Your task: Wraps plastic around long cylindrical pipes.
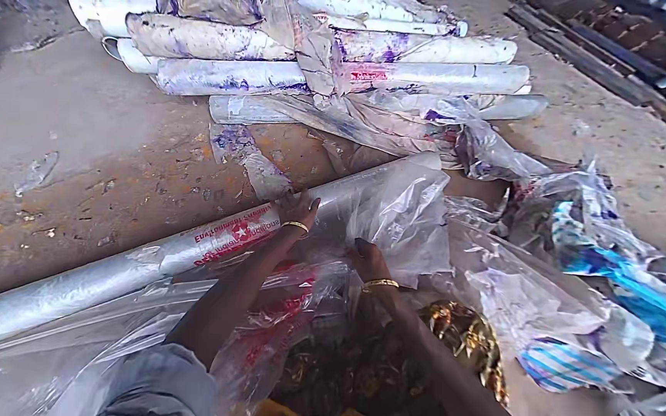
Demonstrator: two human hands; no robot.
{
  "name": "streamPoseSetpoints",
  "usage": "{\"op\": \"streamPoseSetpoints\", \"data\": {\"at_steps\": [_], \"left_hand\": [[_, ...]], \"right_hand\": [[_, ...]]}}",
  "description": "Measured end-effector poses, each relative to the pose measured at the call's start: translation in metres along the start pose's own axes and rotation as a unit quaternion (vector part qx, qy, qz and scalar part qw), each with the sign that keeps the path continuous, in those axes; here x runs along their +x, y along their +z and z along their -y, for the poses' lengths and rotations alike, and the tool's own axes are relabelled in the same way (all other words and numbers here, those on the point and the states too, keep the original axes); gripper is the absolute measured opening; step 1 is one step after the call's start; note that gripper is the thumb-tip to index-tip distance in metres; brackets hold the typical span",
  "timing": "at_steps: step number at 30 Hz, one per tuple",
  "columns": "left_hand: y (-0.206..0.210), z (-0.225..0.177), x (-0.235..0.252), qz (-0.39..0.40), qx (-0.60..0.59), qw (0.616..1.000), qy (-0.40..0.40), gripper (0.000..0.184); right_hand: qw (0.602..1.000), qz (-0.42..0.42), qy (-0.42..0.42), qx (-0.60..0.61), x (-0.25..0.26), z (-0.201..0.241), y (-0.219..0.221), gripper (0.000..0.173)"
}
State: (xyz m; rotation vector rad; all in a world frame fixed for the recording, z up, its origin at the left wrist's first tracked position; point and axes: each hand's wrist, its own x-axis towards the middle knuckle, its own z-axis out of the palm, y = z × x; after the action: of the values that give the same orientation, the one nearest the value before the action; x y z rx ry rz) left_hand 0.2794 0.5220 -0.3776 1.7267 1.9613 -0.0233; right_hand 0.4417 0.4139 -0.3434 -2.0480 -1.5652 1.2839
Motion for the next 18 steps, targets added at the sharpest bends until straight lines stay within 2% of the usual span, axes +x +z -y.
{"op": "streamPoseSetpoints", "data": {"at_steps": [3,6,11,13,16,18], "left_hand": [[0.014,-0.023,0.025,-0.029,-0.002,0.997,-0.067,0.066],[0.005,-0.015,0.042,-0.052,0.040,0.996,-0.054,0.066],[-0.022,-0.001,0.091,0.035,-0.008,0.997,-0.075,0.076],[-0.029,0.005,0.123,0.078,-0.045,0.995,-0.039,0.072],[-0.029,0.011,0.142,0.107,-0.095,0.990,-0.021,0.066],[-0.030,0.010,0.135,0.037,-0.026,0.999,-0.005,0.062]], "right_hand": [[1.000,-0.023,-0.011,-0.002,-0.002,-0.012,0.002,0.027],[0.998,-0.038,-0.043,-0.011,-0.004,-0.008,0.000,0.027],[0.993,-0.026,-0.111,-0.035,-0.023,-0.015,-0.003,0.024],[0.987,-0.030,-0.145,-0.067,-0.035,-0.019,-0.003,0.021],[0.980,0.042,-0.128,-0.144,-0.045,-0.013,-0.010,0.022],[0.969,0.131,-0.083,-0.190,-0.037,-0.007,-0.018,0.025]]}}
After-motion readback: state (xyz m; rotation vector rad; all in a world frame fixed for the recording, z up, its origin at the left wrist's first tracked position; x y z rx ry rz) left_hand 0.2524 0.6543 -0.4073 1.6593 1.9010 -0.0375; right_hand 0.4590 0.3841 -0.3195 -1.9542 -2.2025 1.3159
